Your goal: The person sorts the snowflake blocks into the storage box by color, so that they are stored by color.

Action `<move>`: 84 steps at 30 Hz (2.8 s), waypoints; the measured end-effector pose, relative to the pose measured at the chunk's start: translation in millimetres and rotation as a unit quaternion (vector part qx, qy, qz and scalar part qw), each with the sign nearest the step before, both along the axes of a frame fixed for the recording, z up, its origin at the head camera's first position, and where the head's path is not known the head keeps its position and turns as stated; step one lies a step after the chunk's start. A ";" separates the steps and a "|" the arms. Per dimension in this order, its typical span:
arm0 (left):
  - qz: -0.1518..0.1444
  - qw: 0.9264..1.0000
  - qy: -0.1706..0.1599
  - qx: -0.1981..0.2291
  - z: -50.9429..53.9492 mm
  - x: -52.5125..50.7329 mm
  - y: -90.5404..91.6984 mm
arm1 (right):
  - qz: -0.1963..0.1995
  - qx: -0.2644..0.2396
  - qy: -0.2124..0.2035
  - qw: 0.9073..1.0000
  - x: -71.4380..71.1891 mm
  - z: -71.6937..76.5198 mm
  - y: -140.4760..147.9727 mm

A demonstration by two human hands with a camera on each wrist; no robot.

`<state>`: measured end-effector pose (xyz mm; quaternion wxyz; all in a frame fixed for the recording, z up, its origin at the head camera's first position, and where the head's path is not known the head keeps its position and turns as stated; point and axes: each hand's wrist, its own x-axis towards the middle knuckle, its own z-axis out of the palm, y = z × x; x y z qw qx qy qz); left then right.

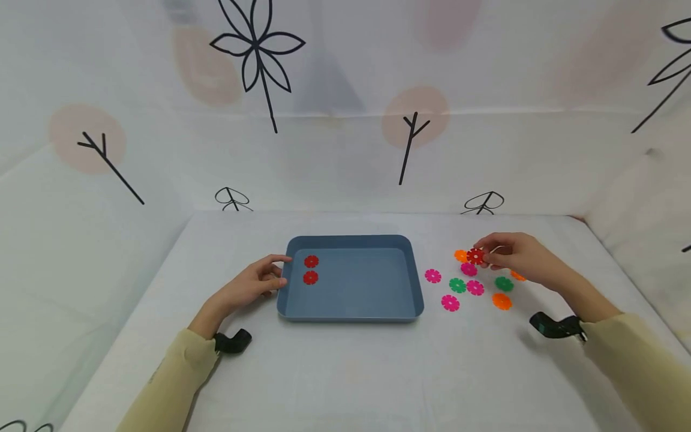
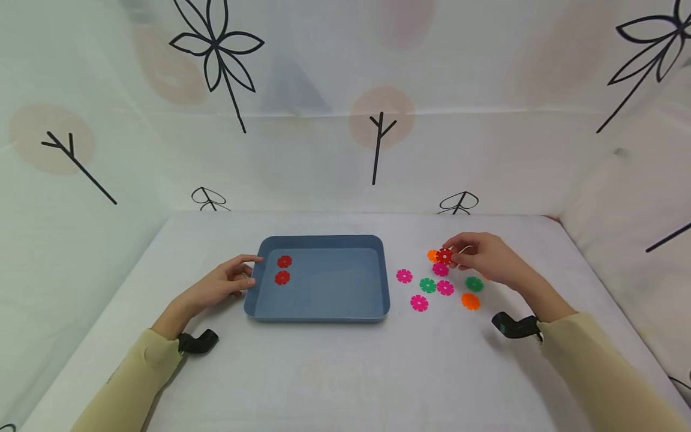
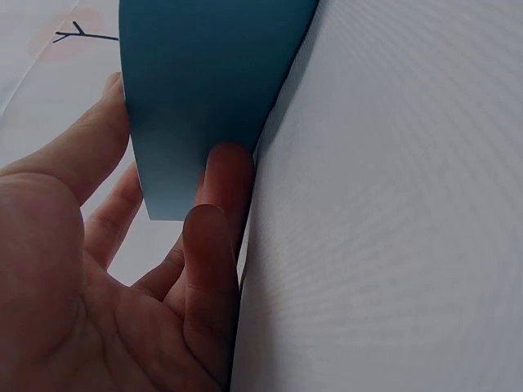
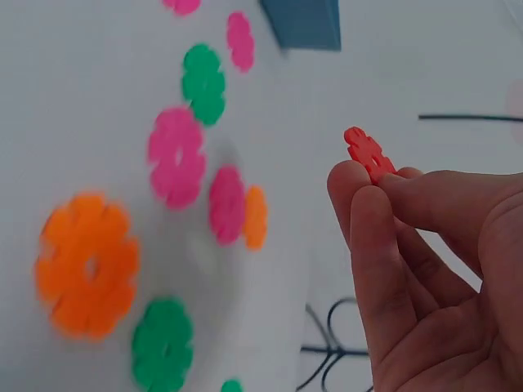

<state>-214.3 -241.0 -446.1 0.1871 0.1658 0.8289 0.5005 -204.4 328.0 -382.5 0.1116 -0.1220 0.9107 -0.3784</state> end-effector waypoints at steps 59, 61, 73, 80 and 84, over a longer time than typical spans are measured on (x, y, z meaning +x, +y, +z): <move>0.008 1.000 -0.008 -0.013 4.3 2.5 2.1 | 0.306 0.005 -0.057 0.950 -60.0 -33.2 -259.2; 0.009 1.000 -0.008 -0.014 4.8 2.8 2.2 | 0.317 0.003 -0.076 0.945 -58.0 -33.0 -268.9; 0.003 1.000 -0.005 -0.016 4.7 1.4 1.8 | 0.350 0.024 -0.116 0.929 -56.1 -28.7 -303.8; 0.006 1.000 -0.004 -0.021 6.4 2.1 1.5 | 0.359 0.023 -0.120 0.925 -57.3 -28.2 -304.8; 0.007 1.000 -0.003 -0.023 5.4 2.2 1.7 | 0.361 0.034 -0.115 0.925 -55.8 -26.8 -305.6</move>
